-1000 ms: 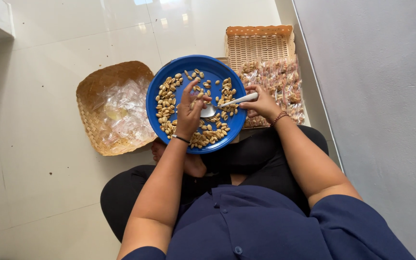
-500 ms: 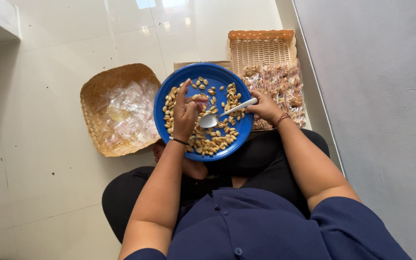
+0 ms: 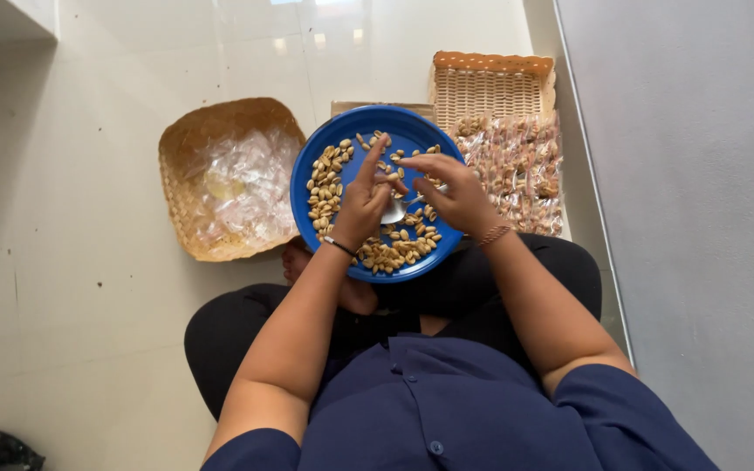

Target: A person sits on the floor and manually sorts and peels nuts from a blue plate into various baskets using their hands and a spoon.

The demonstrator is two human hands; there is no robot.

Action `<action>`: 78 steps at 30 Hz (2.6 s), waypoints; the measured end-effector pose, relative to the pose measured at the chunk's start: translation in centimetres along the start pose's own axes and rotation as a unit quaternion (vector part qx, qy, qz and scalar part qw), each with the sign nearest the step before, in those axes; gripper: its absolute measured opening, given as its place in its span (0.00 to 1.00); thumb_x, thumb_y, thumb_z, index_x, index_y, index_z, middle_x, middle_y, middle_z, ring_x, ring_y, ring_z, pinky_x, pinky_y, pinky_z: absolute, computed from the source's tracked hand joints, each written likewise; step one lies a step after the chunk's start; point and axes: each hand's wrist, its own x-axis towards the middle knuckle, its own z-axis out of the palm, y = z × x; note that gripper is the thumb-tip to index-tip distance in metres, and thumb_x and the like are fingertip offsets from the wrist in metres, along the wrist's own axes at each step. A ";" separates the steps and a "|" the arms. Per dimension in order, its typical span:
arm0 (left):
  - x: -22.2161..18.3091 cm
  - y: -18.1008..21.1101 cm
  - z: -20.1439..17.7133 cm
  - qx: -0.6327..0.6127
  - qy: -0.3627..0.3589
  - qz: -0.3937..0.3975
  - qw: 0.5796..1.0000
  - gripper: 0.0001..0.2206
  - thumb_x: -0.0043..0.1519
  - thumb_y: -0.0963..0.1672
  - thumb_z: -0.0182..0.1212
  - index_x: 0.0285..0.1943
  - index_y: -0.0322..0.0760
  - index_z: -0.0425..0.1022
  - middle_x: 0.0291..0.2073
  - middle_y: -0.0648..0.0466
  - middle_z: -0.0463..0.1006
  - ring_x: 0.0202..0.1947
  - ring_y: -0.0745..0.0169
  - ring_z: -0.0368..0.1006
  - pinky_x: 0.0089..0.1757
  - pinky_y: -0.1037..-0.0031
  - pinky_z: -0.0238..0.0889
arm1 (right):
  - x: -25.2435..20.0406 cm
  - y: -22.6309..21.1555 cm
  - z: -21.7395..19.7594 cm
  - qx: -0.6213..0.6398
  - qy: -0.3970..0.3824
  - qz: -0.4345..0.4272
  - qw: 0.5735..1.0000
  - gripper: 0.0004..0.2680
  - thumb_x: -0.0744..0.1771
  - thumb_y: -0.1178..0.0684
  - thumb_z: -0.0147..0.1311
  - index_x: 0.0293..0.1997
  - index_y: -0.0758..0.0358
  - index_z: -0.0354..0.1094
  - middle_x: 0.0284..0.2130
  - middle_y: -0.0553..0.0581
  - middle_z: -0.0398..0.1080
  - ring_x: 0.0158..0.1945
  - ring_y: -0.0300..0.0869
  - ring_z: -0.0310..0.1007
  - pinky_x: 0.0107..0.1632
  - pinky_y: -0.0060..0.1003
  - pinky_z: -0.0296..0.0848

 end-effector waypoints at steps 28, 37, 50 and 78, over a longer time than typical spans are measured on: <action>-1.4 -1.6 0.7 -0.001 -0.021 -0.081 0.996 0.13 0.58 0.43 0.75 0.50 0.52 0.83 0.33 0.56 0.83 0.39 0.63 0.81 0.41 0.75 0.73 | -1.8 1.2 1.6 0.010 0.086 -0.145 0.986 0.04 0.65 0.61 0.66 0.41 0.60 0.78 0.45 0.59 0.76 0.47 0.53 0.78 0.50 0.46 0.76; -1.2 -1.4 0.4 -0.007 -0.016 -0.098 0.995 0.22 0.52 0.42 0.78 0.57 0.51 0.80 0.41 0.53 0.85 0.46 0.62 0.79 0.49 0.69 0.71 | -1.5 1.0 1.4 -0.018 0.065 -0.176 0.982 0.04 0.65 0.59 0.67 0.39 0.57 0.78 0.48 0.58 0.76 0.50 0.55 0.76 0.53 0.48 0.73; -1.0 -2.1 0.9 -0.209 0.020 -0.100 0.973 0.11 0.60 0.36 0.68 0.51 0.28 0.78 0.29 0.49 0.82 0.32 0.67 0.79 0.36 0.76 0.78 | -1.7 3.1 -1.3 0.130 0.042 -0.052 0.989 0.02 0.67 0.58 0.63 0.41 0.63 0.80 0.41 0.63 0.76 0.44 0.52 0.78 0.50 0.45 0.74; -0.9 -1.0 2.3 -0.089 0.021 -0.010 0.996 0.08 0.64 0.41 0.67 0.51 0.37 0.82 0.34 0.50 0.83 0.41 0.66 0.78 0.43 0.70 0.73 | -0.8 1.6 -0.5 0.034 0.026 -0.113 0.993 0.04 0.66 0.59 0.66 0.42 0.59 0.81 0.45 0.59 0.74 0.54 0.56 0.74 0.58 0.50 0.70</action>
